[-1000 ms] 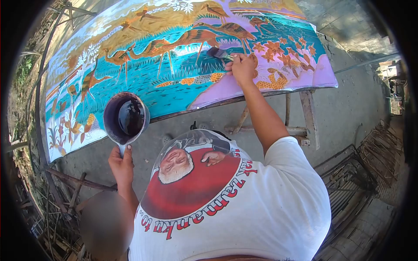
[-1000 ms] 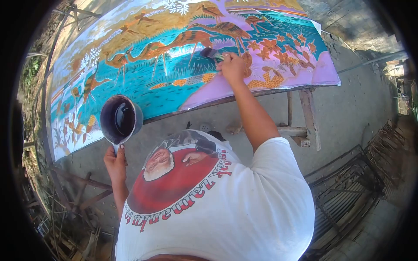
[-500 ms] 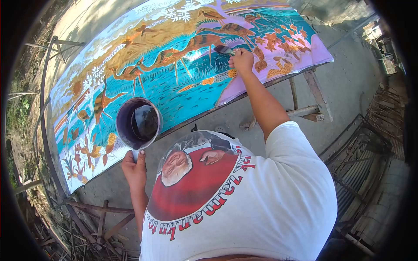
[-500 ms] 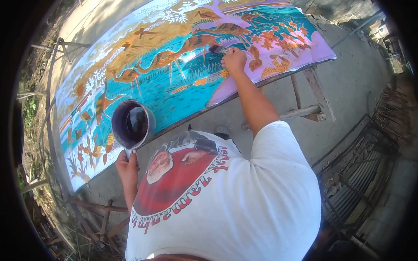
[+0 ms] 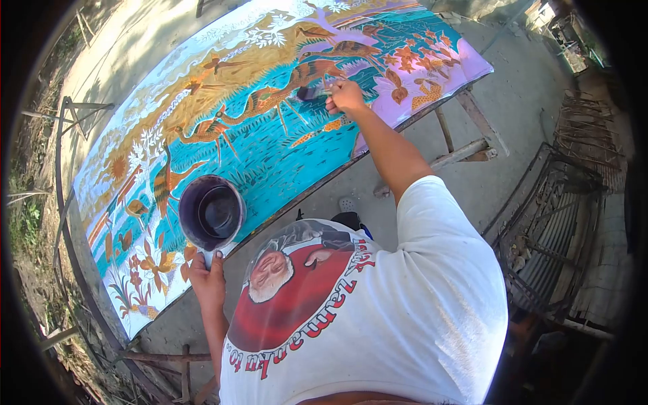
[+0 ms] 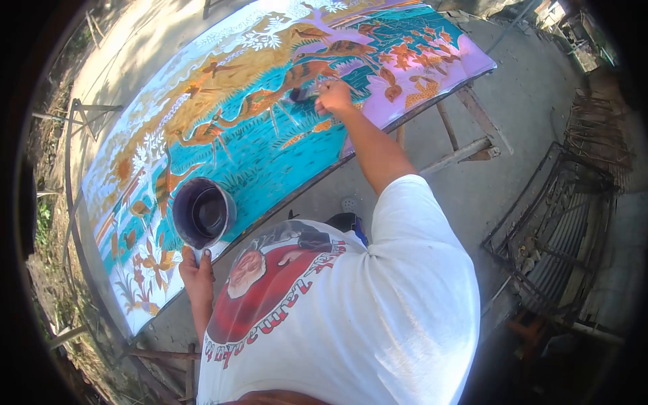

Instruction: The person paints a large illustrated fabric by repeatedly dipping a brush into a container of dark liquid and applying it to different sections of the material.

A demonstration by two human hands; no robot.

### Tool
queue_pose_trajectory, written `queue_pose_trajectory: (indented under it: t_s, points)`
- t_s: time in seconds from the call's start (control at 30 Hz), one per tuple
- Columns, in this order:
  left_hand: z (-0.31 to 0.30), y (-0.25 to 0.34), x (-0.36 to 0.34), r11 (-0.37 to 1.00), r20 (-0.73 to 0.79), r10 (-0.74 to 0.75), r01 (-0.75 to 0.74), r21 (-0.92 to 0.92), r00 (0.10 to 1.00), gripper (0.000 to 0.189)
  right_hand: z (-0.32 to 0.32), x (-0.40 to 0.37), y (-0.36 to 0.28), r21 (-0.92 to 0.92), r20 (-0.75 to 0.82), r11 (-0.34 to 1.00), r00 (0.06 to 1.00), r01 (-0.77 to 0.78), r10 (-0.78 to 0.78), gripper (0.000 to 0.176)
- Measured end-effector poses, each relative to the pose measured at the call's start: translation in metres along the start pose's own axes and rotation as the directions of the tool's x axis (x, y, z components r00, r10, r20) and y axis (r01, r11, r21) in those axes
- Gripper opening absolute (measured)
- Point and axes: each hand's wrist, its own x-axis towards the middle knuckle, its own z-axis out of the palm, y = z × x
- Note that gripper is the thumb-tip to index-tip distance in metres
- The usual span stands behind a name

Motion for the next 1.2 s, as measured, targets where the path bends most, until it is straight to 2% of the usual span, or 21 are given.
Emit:
queue_pose_trajectory:
  t_s: [0.07, 0.13, 0.17, 0.23, 0.27, 0.3, 0.37, 0.43, 0.53, 0.57, 0.63, 0.73, 0.77, 0.83, 0.9, 0.97, 1.03, 1.1, 1.13, 1.17, 1.2]
  points:
    - [-0.010, -0.014, 0.004, 0.998, 0.003, -0.032, 0.033, -0.044, 0.999, 0.029, -0.002, 0.000, -0.001, -0.027, 0.036, 0.999, 0.999, 0.023, -0.022, 0.026]
    - [-0.022, -0.044, 0.015, 0.937, -0.002, 0.207, -0.197, 0.287, 0.978, 0.027, -0.027, 0.031, 0.018, 0.127, -0.346, 0.987, 0.937, 0.096, -0.047, 0.026]
    - [-0.024, -0.043, 0.016, 0.936, 0.007, 0.218, -0.211, 0.283, 0.976, 0.027, -0.044, 0.043, 0.025, 0.066, -0.468, 0.993, 0.882, 0.099, -0.057, 0.026]
    - [-0.026, -0.039, 0.016, 0.981, 0.032, 0.128, -0.131, 0.143, 0.991, 0.028, -0.056, 0.045, 0.027, 0.106, -0.511, 0.991, 0.860, 0.082, -0.016, 0.026]
    - [-0.029, -0.041, 0.017, 0.979, 0.045, 0.137, -0.142, 0.145, 0.990, 0.028, -0.061, 0.044, 0.030, 0.152, -0.539, 0.987, 0.842, 0.055, 0.036, 0.026]
    - [-0.032, -0.044, 0.018, 0.981, 0.046, 0.117, -0.122, 0.147, 0.992, 0.028, -0.055, 0.033, 0.026, 0.106, -0.440, 0.994, 0.896, -0.011, 0.057, 0.026]
    - [-0.030, -0.039, 0.021, 0.984, 0.062, 0.101, -0.109, 0.144, 0.993, 0.028, -0.032, -0.005, 0.019, 0.088, -0.212, 0.996, 0.977, -0.007, 0.025, 0.025]
    - [-0.026, -0.025, 0.019, 0.994, 0.078, 0.016, -0.024, 0.110, 0.997, 0.033, -0.017, -0.051, 0.005, 0.016, 0.083, 0.992, 0.989, -0.122, 0.120, 0.026]
    - [-0.023, -0.022, 0.023, 0.986, 0.115, 0.006, -0.025, 0.168, 0.993, 0.031, -0.038, -0.090, 0.001, -0.085, 0.136, 0.992, 0.985, -0.096, 0.107, 0.027]
    - [-0.020, -0.021, 0.025, 0.980, 0.127, 0.005, -0.029, 0.195, 0.992, 0.030, -0.058, -0.086, 0.007, -0.077, -0.003, 0.994, 0.997, -0.072, 0.072, 0.027]
    - [-0.012, -0.019, 0.028, 0.968, 0.144, 0.009, -0.045, 0.248, 0.990, 0.028, -0.106, -0.074, 0.019, -0.381, -0.289, 0.924, 0.945, 0.036, -0.156, 0.028]
    - [0.007, -0.007, 0.029, 0.991, 0.186, 0.085, -0.103, 0.090, 0.979, 0.024, -0.122, -0.086, 0.025, -0.245, -0.434, 0.970, 0.894, 0.007, -0.116, 0.026]
    - [0.013, -0.005, 0.031, 0.991, 0.183, 0.085, -0.102, 0.089, 0.980, 0.024, -0.116, -0.098, 0.021, -0.245, -0.431, 0.969, 0.895, 0.009, -0.118, 0.026]
    - [0.023, -0.002, 0.036, 0.988, 0.220, 0.094, -0.118, 0.101, 0.971, 0.024, -0.086, -0.138, -0.005, -0.168, -0.074, 0.983, 0.995, -0.079, 0.067, 0.027]
    - [0.033, 0.005, 0.039, 0.970, 0.247, 0.146, -0.187, 0.154, 0.958, 0.025, -0.071, -0.161, -0.028, -0.200, 0.032, 0.979, 0.999, 0.025, -0.019, 0.026]
    - [0.047, 0.010, 0.042, 0.945, 0.274, 0.202, -0.260, 0.196, 0.940, 0.026, -0.060, -0.184, -0.060, -0.050, 0.093, 0.978, 0.976, 0.200, -0.195, 0.025]
    - [0.057, 0.017, 0.045, 0.914, 0.296, 0.244, -0.321, 0.248, 0.924, 0.028, -0.051, -0.207, -0.093, 0.018, 0.260, 0.956, 0.922, 0.294, -0.288, 0.023]
    - [0.064, 0.029, 0.047, 0.905, 0.324, 0.239, -0.331, 0.267, 0.915, 0.029, -0.038, -0.230, -0.122, -0.047, 0.464, 0.903, 0.810, 0.427, -0.359, 0.022]
    - [0.068, 0.034, 0.047, 0.896, 0.345, 0.244, -0.346, 0.277, 0.907, 0.029, -0.026, -0.228, -0.115, -0.045, 0.460, 0.906, 0.814, 0.421, -0.355, 0.022]
    - [0.072, 0.039, 0.047, 0.896, 0.351, 0.240, -0.346, 0.279, 0.905, 0.029, -0.010, -0.223, -0.099, -0.146, 0.526, 0.680, 0.638, 0.719, -0.562, 0.021]
    - [0.077, 0.044, 0.045, 0.888, 0.359, 0.256, -0.365, 0.279, 0.897, 0.029, -0.002, -0.219, -0.083, -0.209, 0.615, 0.350, 0.401, 0.913, -0.679, 0.021]
